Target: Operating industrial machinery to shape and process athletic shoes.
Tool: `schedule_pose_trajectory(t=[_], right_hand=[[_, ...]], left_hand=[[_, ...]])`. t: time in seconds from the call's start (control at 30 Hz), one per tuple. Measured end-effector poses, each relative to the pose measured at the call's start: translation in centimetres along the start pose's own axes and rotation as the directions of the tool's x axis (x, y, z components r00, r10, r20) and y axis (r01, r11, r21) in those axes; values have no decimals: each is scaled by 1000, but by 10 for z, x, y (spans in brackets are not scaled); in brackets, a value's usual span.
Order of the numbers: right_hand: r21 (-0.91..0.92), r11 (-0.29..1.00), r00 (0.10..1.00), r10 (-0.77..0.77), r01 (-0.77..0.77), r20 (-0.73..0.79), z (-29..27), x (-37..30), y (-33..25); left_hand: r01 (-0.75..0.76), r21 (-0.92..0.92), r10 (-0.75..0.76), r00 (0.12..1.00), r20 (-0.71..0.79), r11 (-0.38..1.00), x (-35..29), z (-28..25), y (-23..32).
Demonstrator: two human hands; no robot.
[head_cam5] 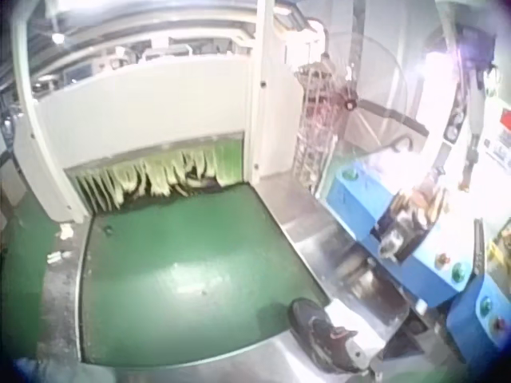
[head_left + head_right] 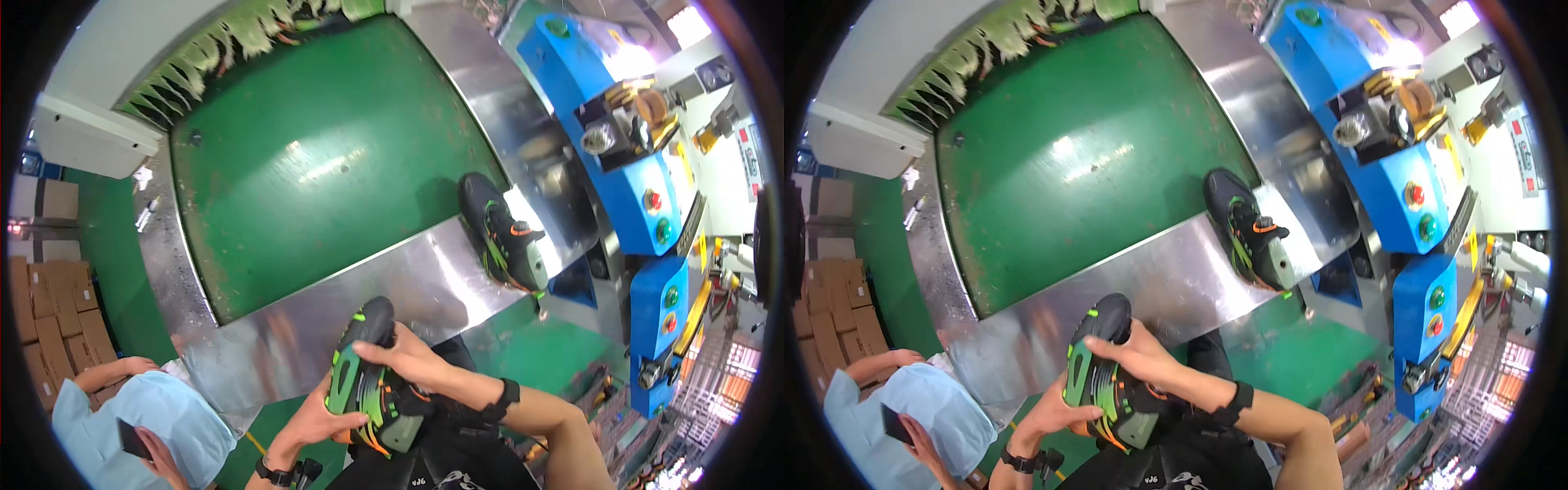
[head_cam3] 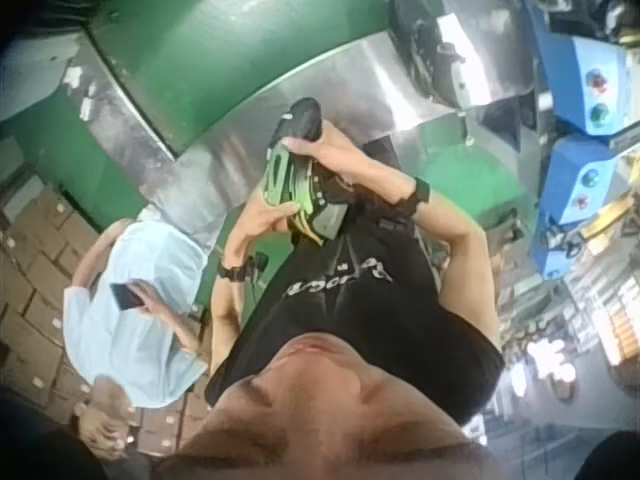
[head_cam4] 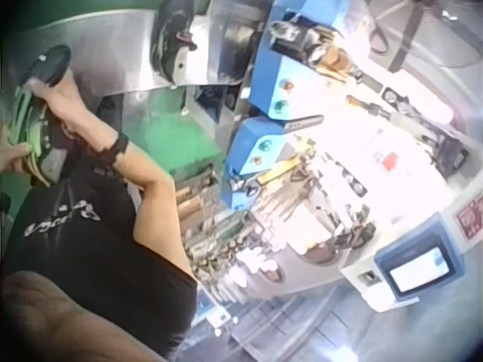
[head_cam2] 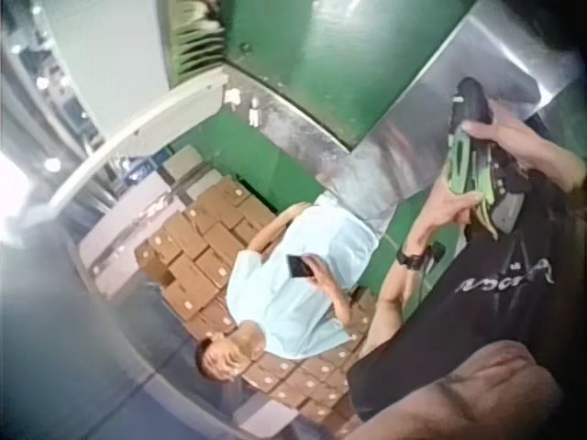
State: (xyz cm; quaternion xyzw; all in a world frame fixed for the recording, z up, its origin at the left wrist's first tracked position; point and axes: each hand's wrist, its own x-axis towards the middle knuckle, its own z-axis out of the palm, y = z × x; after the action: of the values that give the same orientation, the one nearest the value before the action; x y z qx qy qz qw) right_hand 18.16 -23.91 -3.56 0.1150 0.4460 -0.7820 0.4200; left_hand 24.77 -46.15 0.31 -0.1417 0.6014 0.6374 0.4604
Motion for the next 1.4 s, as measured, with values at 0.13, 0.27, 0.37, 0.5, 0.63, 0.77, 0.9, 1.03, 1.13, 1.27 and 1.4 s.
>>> schedule_pose_trajectory(t=[0.13,0.27,0.37,0.5,0.63,0.77,0.9,1.03,1.13,1.27,1.4], right_hand=[[-67,958,932,255,-280,-258,5,14,33],[-168,929,861,222,-329,-459,7,19,52],[-77,918,813,303,-389,-497,3,23,52],[-37,904,835,377,-426,-400,-3,30,31],[39,863,774,472,-505,-422,-8,47,9],[197,759,569,608,-620,-554,-2,67,13],[163,745,442,540,-646,-716,0,77,32],[260,838,459,491,-479,-740,1,75,43],[255,836,458,492,-487,-740,4,72,44],[270,859,550,492,-436,-675,4,67,48],[123,957,714,279,-263,-642,-4,60,53]], left_hand=[[154,-148,-146,987,63,977,25,-3,-12],[279,-105,-279,960,18,954,32,-3,-11],[273,-363,-325,942,-88,891,20,3,-5],[106,-299,-181,955,-234,948,11,18,5],[13,-160,-52,968,-244,987,17,22,19],[90,-220,-154,944,-293,971,21,16,33],[100,-294,-182,946,-268,951,26,7,31],[76,-276,-161,940,-301,958,30,-4,21],[47,-161,-86,965,-248,986,24,-8,18],[-25,-166,-15,972,-235,986,11,-5,12],[-144,-48,127,960,-251,988,14,4,-6]])
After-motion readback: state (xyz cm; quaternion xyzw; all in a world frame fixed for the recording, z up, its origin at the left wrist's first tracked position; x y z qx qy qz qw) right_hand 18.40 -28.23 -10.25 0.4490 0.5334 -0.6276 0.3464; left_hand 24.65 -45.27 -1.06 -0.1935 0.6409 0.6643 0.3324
